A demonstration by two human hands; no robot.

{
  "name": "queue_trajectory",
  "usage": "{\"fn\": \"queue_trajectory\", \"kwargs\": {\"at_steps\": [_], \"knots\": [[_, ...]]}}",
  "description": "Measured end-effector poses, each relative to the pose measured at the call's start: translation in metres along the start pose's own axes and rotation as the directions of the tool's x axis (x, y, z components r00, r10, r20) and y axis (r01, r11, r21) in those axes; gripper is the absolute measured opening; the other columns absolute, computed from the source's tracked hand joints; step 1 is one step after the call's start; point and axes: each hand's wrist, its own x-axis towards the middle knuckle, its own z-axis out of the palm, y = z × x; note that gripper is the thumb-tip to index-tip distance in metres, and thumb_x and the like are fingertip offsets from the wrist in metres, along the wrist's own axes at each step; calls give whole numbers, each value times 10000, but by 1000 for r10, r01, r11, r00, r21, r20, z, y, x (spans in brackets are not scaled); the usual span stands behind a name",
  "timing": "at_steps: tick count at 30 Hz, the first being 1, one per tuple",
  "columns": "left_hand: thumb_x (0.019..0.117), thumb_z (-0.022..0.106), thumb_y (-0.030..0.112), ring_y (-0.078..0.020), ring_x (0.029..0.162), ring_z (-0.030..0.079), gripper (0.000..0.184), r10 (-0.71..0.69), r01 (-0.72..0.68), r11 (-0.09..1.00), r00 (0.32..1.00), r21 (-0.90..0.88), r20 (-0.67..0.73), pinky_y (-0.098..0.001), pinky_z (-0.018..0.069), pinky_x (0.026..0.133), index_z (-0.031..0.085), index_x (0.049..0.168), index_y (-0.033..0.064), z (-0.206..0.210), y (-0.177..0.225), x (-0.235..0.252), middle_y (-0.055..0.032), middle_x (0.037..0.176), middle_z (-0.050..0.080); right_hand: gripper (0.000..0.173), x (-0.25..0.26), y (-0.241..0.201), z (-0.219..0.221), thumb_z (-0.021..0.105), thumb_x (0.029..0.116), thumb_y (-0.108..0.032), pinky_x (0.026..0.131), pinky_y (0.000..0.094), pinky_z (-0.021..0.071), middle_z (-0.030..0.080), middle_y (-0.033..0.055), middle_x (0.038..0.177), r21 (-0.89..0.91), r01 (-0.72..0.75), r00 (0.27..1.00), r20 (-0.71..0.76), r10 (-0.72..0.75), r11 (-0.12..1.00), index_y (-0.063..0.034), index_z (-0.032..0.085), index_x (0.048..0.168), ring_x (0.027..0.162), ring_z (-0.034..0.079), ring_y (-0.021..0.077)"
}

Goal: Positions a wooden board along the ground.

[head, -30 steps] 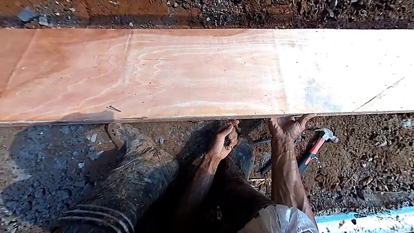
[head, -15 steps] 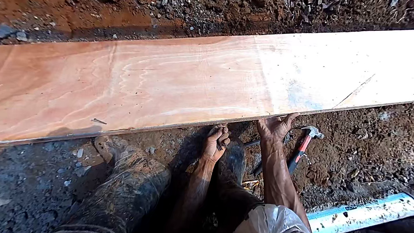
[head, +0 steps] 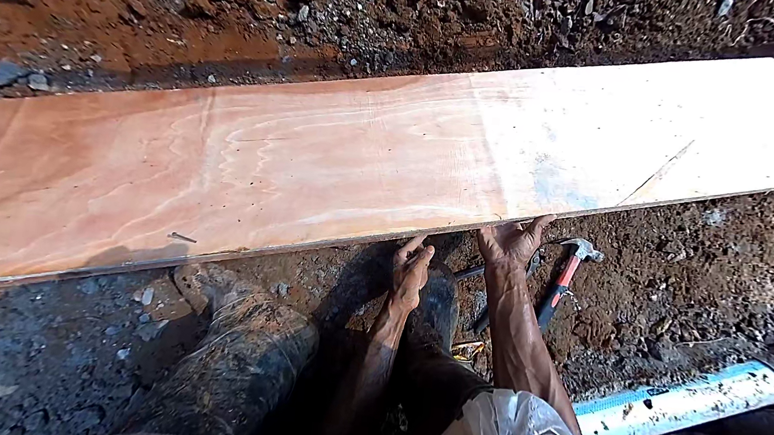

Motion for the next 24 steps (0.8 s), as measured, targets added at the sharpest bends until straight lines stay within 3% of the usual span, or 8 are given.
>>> {"fn": "queue_trajectory", "kwargs": {"at_steps": [2,4,6,8,10,14,18,24], "knots": [[904,655,16,13,440,335,347,19,-19,1000,1000,-20,-6,-164,275,388,633,1247,-31,6,3,0,-47,894,694,781,-1,0,2,264,946,-811,1088,561,465,551,31,1456,12,-4,1000,1,4,1000,-276,394,1501,1373,519,237],[878,715,34,28,463,332,444,1,0,990,1000,-142,7,-169,258,405,586,1302,4,16,5,1,-108,1172,731,776,-2,-1,6,268,948,-807,1090,568,460,548,33,1460,30,-3,1000,9,3,1000,-279,393,1503,1379,512,240],[851,737,52,29,445,326,452,0,-6,957,1000,-290,-21,-156,281,399,564,1268,46,31,5,2,-57,1013,720,773,-2,-3,7,282,946,-807,1089,563,464,558,34,1447,28,-9,1000,18,8,1000,-276,403,1495,1370,522,238],[835,729,90,8,402,341,286,17,-36,916,999,-400,-52,-166,326,396,564,1067,109,47,6,7,60,617,519,794,-1,-4,6,302,933,-818,1082,567,472,559,43,1449,18,-20,1000,16,20,1000,-274,399,1502,1364,531,246],[851,720,119,-8,383,363,176,36,-56,886,998,-460,-51,-181,355,414,558,915,139,53,2,15,104,485,397,789,-1,-5,5,305,939,-810,1076,560,480,569,47,1437,8,-11,1000,23,11,1000,-262,403,1498,1351,542,248],[867,671,103,-17,380,367,207,39,-46,848,999,-528,-24,-188,351,426,581,689,159,54,-4,24,93,453,378,728,1,-4,2,276,982,-762,1069,536,489,587,35,1401,-36,34,999,22,-33,999,-243,419,1472,1329,555,218],[851,732,137,-16,396,386,188,40,-28,799,999,-600,6,-187,364,437,605,714,162,54,-9,25,96,473,401,702,3,-3,-3,245,1001,-738,1042,524,508,591,40,1383,-90,53,999,17,-52,995,-242,406,1472,1305,570,218],[923,616,85,-15,392,347,201,39,-55,824,998,-563,-42,-185,331,426,587,736,150,57,-10,21,98,475,368,630,-1,1,-6,229,1036,-685,1007,493,531,608,36,1327,-191,103,994,-28,-110,976,-238,431,1432,1248,600,196]]}}
